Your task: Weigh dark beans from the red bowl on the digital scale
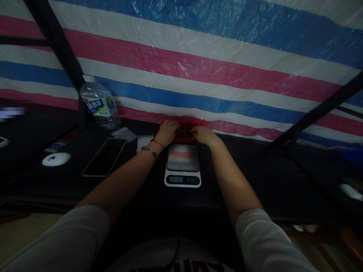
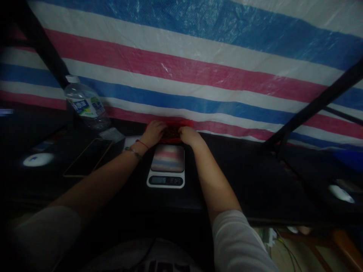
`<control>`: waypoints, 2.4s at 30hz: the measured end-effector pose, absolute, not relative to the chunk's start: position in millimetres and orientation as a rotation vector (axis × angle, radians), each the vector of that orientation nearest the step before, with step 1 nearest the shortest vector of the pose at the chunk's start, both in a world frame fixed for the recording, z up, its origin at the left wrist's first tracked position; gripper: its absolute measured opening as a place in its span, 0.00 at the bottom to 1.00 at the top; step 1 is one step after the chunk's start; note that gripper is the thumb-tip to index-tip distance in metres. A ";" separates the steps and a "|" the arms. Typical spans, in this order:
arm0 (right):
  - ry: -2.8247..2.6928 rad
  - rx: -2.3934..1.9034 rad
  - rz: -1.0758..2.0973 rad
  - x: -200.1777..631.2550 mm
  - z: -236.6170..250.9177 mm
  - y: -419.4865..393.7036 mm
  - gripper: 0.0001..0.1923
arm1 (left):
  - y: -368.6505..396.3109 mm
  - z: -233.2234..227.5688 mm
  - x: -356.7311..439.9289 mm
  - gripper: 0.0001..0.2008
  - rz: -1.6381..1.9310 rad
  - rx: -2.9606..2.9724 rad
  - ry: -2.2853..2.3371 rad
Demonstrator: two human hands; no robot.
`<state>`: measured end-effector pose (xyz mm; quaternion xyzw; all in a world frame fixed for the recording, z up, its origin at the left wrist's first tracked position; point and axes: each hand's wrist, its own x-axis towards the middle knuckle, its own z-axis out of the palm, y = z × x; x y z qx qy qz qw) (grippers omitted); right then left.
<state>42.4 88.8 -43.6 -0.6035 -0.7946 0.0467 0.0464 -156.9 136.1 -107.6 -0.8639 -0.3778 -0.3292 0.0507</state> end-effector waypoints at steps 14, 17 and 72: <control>-2.433 -1.807 0.178 43.9 -39.5 83.8 0.18 | 140.3 -98.9 -170.8 0.18 -0.959 -2.741 -0.942; -2.462 -1.813 0.167 43.8 -39.4 83.9 0.18 | 129.1 -93.6 -170.3 0.21 -1.163 -2.760 -1.038; -2.418 -1.483 0.109 61.2 -111.4 -109.0 0.16 | 107.4 -112.5 -167.8 0.23 -1.235 -2.994 -0.785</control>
